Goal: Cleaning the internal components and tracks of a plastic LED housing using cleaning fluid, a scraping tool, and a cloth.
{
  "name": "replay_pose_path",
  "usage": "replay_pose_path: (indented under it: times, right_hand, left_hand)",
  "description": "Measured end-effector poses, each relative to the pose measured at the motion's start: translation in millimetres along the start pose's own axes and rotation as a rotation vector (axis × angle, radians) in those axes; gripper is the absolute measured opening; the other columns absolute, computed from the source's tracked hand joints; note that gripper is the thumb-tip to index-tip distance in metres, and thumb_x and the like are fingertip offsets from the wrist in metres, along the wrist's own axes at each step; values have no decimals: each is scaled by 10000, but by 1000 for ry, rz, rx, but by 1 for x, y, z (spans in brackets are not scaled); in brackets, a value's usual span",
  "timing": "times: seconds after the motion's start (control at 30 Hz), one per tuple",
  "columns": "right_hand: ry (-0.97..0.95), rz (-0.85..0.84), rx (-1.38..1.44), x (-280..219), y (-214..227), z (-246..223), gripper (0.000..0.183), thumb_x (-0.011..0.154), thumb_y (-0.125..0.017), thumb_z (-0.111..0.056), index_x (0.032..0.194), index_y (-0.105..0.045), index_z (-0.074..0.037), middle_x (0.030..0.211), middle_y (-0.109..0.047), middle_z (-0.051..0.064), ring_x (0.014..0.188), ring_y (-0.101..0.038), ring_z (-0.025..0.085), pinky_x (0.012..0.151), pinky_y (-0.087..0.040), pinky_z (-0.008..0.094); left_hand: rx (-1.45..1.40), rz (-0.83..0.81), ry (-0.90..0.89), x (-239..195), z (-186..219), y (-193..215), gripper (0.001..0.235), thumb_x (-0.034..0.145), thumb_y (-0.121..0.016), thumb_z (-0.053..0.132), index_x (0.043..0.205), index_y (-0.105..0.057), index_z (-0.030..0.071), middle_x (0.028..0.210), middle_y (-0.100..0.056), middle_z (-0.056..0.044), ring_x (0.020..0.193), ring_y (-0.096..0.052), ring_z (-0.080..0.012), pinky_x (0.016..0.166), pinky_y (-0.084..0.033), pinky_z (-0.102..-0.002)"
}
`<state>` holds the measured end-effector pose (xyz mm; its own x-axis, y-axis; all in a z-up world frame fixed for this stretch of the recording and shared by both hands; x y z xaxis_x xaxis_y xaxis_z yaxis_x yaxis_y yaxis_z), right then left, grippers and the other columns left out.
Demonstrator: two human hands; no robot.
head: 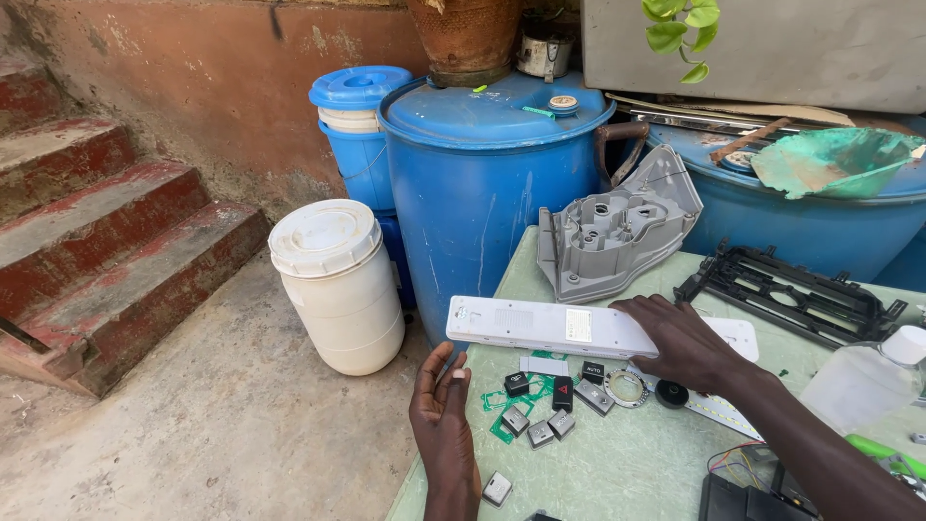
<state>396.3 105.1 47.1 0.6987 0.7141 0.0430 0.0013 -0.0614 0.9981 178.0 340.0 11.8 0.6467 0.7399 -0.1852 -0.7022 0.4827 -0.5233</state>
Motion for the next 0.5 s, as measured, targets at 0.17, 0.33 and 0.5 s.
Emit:
replay_pose_path:
  times: [0.17, 0.33, 0.5]
  right_hand:
    - [-12, 92, -4, -7, 15, 1, 756, 772, -765, -290, 1440, -420, -212, 1396, -533, 51, 1243, -501, 265, 939, -414, 442]
    - [-28, 156, -8, -13, 50, -12, 759, 761, -778, -337, 1435, -443, -245, 1346, -567, 38, 1196, -517, 272, 906, -396, 437]
    - [-85, 87, 300, -63, 83, -60, 746, 768, -734, -415, 1441, -462, -246, 1426, -562, 9, 1252, -551, 233, 990, -438, 376]
  left_hand:
    - [10, -4, -23, 2, -4, 2, 442, 824, -644, 115, 1265, -666, 112, 1263, -727, -103, 1229, -659, -176, 1083, -475, -351]
    - [14, -8, -50, 4, -3, 2, 441, 818, -656, 136, 1258, -670, 128, 1246, -738, -109, 1235, -659, -175, 1105, -457, -373]
    - [-256, -123, -76, 1, 15, -2, 542, 849, -592, 208, 1365, -563, 45, 1427, -590, -119, 1340, -568, -259, 1139, -443, -377]
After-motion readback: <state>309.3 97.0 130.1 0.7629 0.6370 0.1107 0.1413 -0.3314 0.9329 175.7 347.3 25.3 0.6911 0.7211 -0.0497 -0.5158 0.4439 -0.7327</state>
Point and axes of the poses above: each hand's wrist, its own x-axis towards the middle knuckle, its own y-axis out of the back of the hand, z = x × y, the point moved 8 cm from there along x, towards the middle knuckle
